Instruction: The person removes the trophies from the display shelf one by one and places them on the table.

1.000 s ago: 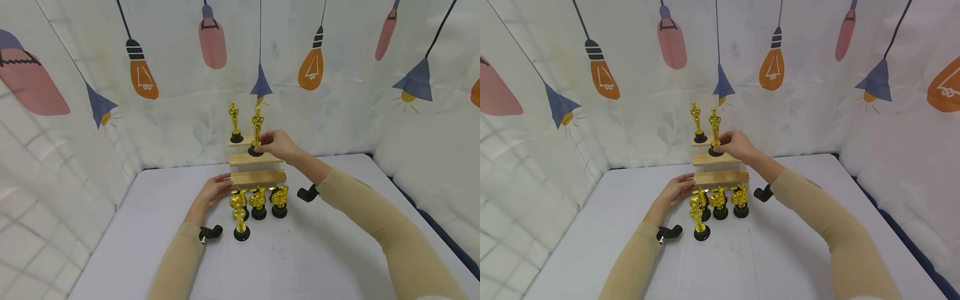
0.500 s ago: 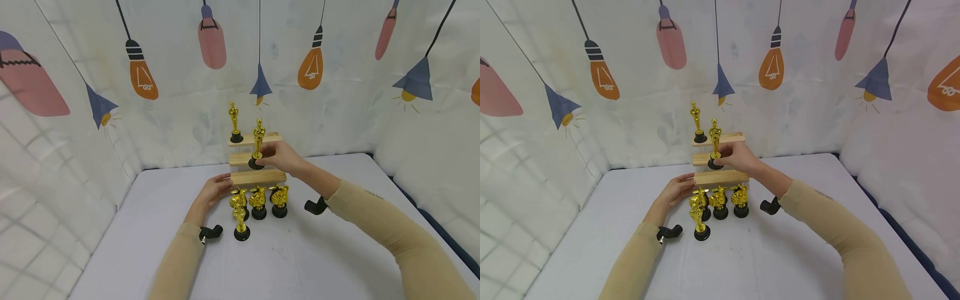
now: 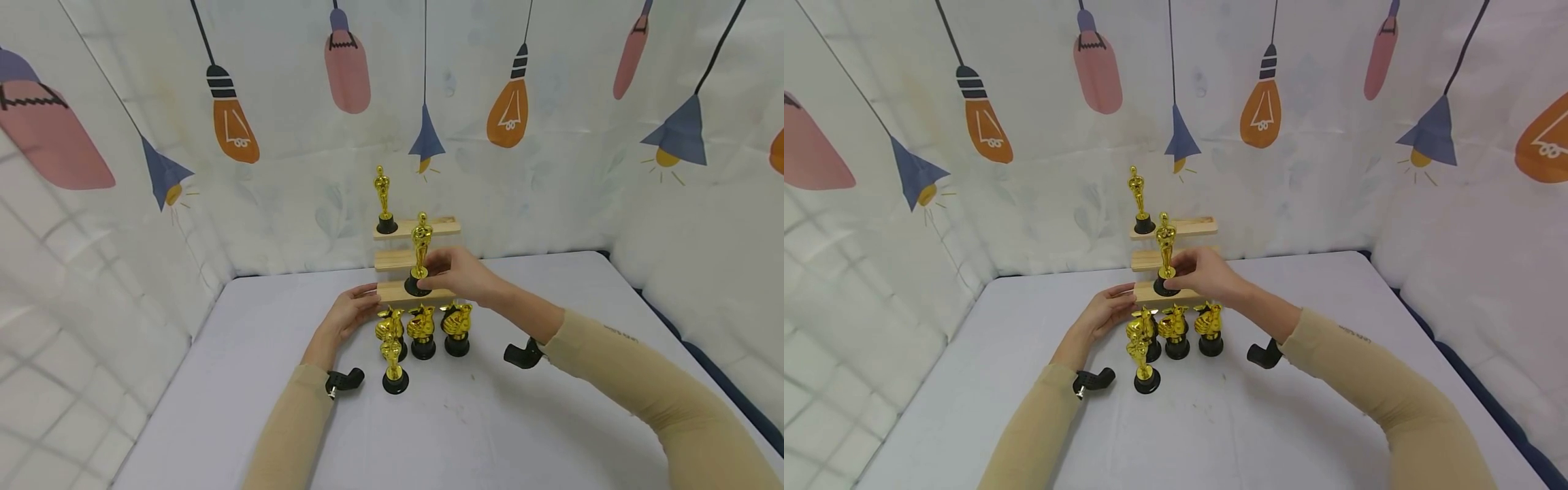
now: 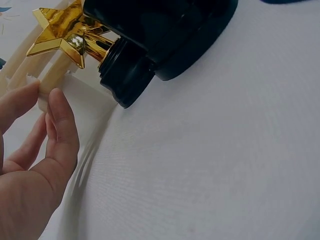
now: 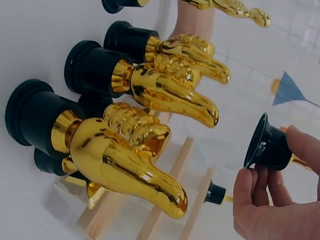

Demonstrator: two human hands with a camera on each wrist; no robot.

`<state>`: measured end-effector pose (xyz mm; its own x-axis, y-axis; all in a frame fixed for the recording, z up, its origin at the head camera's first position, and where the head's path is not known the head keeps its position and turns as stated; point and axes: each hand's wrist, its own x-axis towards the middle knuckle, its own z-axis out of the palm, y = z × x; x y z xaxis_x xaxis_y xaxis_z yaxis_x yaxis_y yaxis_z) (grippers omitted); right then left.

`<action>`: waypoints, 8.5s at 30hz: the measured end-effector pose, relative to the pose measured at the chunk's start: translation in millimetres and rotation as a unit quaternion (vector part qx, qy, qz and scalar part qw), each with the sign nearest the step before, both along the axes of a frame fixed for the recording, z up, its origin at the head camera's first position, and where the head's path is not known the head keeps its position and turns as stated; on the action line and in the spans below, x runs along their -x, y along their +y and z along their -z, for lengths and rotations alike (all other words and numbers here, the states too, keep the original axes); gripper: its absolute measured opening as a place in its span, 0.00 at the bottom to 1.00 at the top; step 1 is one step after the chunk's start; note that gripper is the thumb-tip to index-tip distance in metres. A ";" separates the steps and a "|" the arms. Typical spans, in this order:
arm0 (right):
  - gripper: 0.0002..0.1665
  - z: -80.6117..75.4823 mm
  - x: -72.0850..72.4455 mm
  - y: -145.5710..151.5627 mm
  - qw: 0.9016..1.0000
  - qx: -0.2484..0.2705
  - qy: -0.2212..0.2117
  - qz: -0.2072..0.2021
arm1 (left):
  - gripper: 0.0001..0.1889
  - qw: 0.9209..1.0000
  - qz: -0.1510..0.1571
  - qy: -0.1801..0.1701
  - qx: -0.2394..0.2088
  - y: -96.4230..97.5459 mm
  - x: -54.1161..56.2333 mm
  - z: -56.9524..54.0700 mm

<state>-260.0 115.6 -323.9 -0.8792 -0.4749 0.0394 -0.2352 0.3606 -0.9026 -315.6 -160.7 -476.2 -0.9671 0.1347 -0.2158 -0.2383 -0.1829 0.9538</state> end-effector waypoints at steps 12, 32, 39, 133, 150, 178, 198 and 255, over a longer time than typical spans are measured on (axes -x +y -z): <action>0.25 7.4 -7.9 1.6 1.000 -0.029 0.002 0.007 | 0.27 1.000 0.000 0.002 -0.005 1.1 1.7 1.1; 0.18 17.9 -37.7 11.4 1.000 -0.010 -0.003 -0.019 | 0.27 1.000 -0.002 0.002 0.004 0.3 1.8 3.1; 0.17 27.0 -44.7 12.7 1.000 -0.009 -0.007 -0.015 | 0.27 1.000 -0.004 0.001 -0.002 0.4 2.2 3.9; 0.20 135.7 -66.1 -1.9 0.996 -0.084 -0.008 0.000 | 0.27 1.000 -0.004 0.005 -0.012 -1.4 3.2 6.7; 0.25 124.8 -74.2 11.3 0.996 -0.085 -0.004 -0.003 | 0.27 1.000 -0.006 0.005 -0.023 -0.3 1.7 6.6; 0.10 66.6 -78.9 49.3 0.999 -0.039 -0.013 -0.008 | 0.27 1.000 -0.006 -0.004 -0.025 -1.8 5.6 7.3; 0.13 2.3 -34.5 41.8 0.999 0.049 -0.004 0.018 | 0.27 1.000 0.003 0.000 -0.022 -2.4 6.6 6.1; 0.24 -16.7 105.7 -31.6 0.977 0.170 -0.092 0.090 | 0.27 1.000 -0.002 -0.006 -0.026 -0.5 5.2 2.2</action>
<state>-365.7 84.0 -307.2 -0.9544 -0.2985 0.0016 -0.0184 0.0536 -0.9984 -320.8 -161.2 -478.4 -0.9652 0.1427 -0.2193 -0.2481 -0.2336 0.9401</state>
